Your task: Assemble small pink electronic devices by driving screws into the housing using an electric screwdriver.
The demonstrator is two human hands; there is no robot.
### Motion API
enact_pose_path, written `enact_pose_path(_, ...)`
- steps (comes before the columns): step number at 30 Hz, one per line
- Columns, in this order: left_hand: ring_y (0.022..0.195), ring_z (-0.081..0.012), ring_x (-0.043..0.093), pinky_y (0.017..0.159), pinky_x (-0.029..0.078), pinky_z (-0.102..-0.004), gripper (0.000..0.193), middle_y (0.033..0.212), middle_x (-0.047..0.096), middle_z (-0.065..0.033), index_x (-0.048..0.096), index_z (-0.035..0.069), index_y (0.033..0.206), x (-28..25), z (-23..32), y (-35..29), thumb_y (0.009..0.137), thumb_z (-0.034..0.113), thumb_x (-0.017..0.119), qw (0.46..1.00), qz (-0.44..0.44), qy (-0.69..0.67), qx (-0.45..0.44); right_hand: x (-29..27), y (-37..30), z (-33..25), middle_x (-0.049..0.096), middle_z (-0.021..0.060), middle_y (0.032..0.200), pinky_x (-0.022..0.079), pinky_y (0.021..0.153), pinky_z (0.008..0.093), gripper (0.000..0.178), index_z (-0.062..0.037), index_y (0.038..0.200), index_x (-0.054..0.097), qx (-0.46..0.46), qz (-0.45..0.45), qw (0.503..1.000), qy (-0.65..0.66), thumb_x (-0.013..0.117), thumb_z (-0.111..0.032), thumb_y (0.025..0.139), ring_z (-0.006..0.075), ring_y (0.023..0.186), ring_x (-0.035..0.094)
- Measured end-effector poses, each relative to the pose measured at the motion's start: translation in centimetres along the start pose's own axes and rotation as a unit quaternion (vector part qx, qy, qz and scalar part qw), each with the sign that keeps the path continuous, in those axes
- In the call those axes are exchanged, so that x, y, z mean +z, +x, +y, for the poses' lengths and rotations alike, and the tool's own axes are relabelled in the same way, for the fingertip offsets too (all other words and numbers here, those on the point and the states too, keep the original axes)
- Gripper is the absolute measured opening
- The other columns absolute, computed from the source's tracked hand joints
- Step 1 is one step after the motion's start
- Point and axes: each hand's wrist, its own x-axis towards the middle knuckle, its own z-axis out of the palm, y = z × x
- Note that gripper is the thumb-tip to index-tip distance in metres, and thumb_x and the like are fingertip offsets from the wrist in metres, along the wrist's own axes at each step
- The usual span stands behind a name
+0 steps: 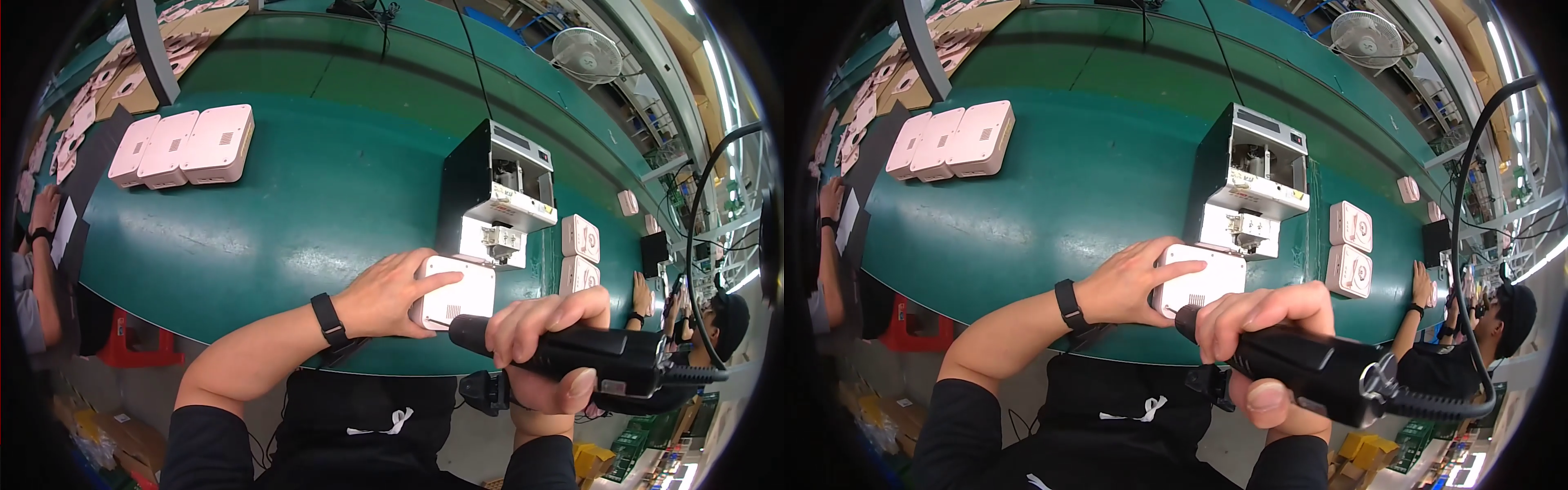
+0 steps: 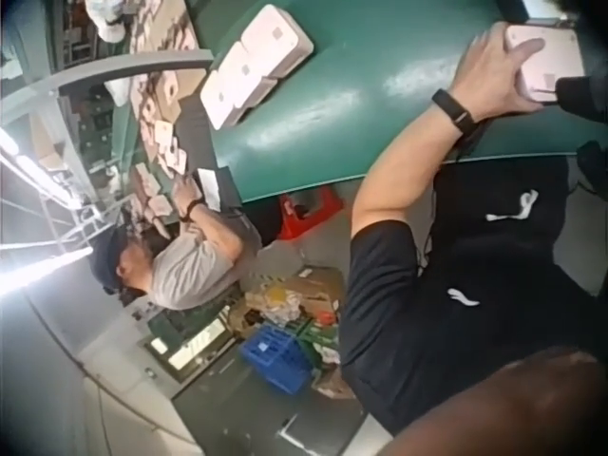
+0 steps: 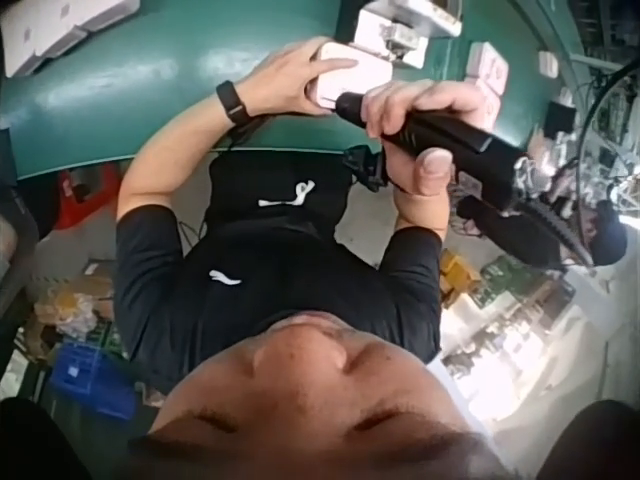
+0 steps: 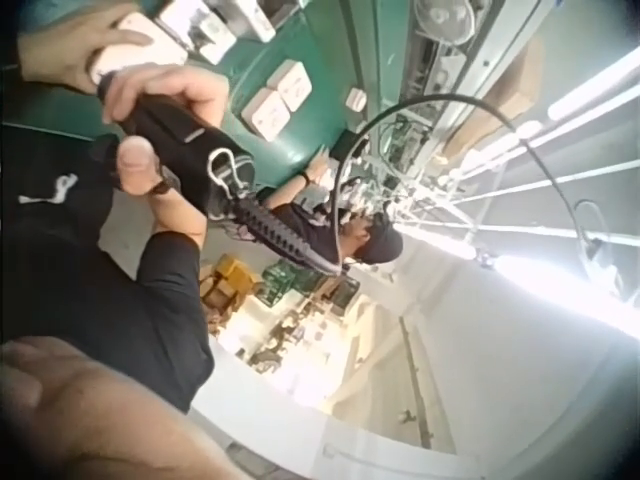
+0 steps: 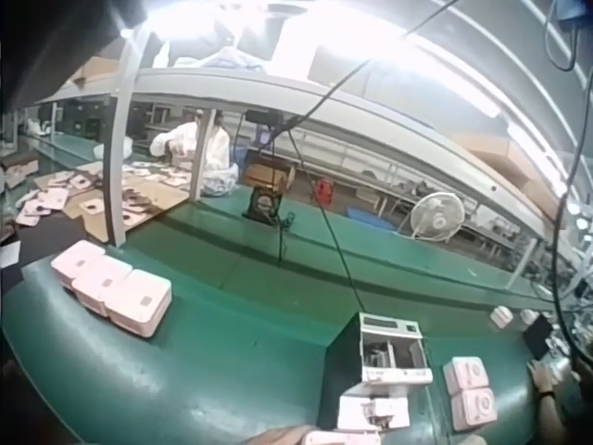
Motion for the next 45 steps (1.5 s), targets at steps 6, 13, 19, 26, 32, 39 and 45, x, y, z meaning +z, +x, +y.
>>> enact_pose_path(6,0.120,-0.0365,0.059,0.102,0.051,-0.0454,0.081,0.131,0.054,-0.0183,0.062,0.020,0.141,0.5,0.3,0.5,0.066,0.029,0.091,1.000,0.022,0.012,0.019,-0.5,0.0,1.9,0.058,0.0059,0.070,0.052,0.057,0.0378,0.064,-0.0094,0.105,0.044,-0.059,-0.069,0.996,0.017,0.085,-0.053,0.083,0.0216,0.054,0.059)
enact_pose_path(13,0.117,-0.0379,0.062,0.100,0.053,-0.0461,0.080,0.130,0.056,-0.0203,0.063,0.023,0.141,0.5,-0.2,0.0,0.066,0.028,0.090,0.999,0.047,0.007,0.010,-1.0,1.6,3.1,0.063,0.0117,0.081,0.053,0.056,0.0389,0.060,-0.0054,0.116,0.047,-0.114,-0.235,0.965,0.025,0.083,-0.046,0.089,0.0265,0.060,0.063)
enact_pose_path(19,0.114,-0.0389,0.063,0.098,0.054,-0.0465,0.079,0.131,0.056,-0.0211,0.063,0.025,0.141,1.0,-0.4,0.0,0.067,0.030,0.090,0.999,0.046,0.000,0.010,-1.0,0.9,3.2,0.063,0.0108,0.080,0.053,0.053,0.0397,0.062,-0.0058,0.116,0.047,-0.134,-0.213,0.968,0.001,0.081,-0.050,0.089,0.0249,0.056,0.062)
enact_pose_path(26,0.114,-0.0386,0.063,0.098,0.053,-0.0462,0.080,0.130,0.055,-0.0206,0.063,0.024,0.141,1.1,-0.4,-0.1,0.066,0.031,0.091,0.999,0.044,-0.005,0.009,-1.0,1.1,3.4,0.062,0.0099,0.077,0.053,0.054,0.0394,0.061,-0.0066,0.115,0.047,-0.118,-0.214,0.970,-0.004,0.081,-0.051,0.089,0.0251,0.056,0.062)
enact_pose_path(32,0.115,-0.0320,0.059,0.102,0.050,-0.0418,0.083,0.121,0.055,-0.0166,0.064,0.014,0.140,0.7,-0.2,-0.2,0.062,0.021,0.092,0.999,0.043,-0.005,0.012,-1.0,0.9,3.5,0.062,0.0095,0.077,0.053,0.054,0.0390,0.061,-0.0076,0.116,0.048,-0.112,-0.219,0.969,-0.005,0.080,-0.052,0.089,0.0248,0.056,0.062)
enact_pose_path(39,0.113,-0.0328,0.061,0.101,0.050,-0.0423,0.079,0.121,0.056,-0.0167,0.065,0.015,0.138,0.5,0.2,0.2,0.064,0.023,0.090,0.998,0.049,-0.004,0.026,-1.0,0.9,3.4,0.061,0.0091,0.076,0.052,0.052,0.0382,0.061,-0.0066,0.116,0.047,-0.139,-0.190,0.972,0.003,0.080,-0.052,0.090,0.0242,0.055,0.061)
enact_pose_path(45,0.119,-0.0396,0.061,0.100,0.053,-0.0473,0.083,0.133,0.054,-0.0209,0.061,0.023,0.143,0.2,0.3,0.1,0.066,0.033,0.091,1.000,0.015,0.000,-0.002,-2.9,-0.3,0.4,0.061,0.0090,0.076,0.053,0.052,0.0368,0.061,-0.0040,0.117,0.047,-0.197,-0.166,0.966,0.004,0.079,-0.049,0.091,0.0235,0.056,0.062)
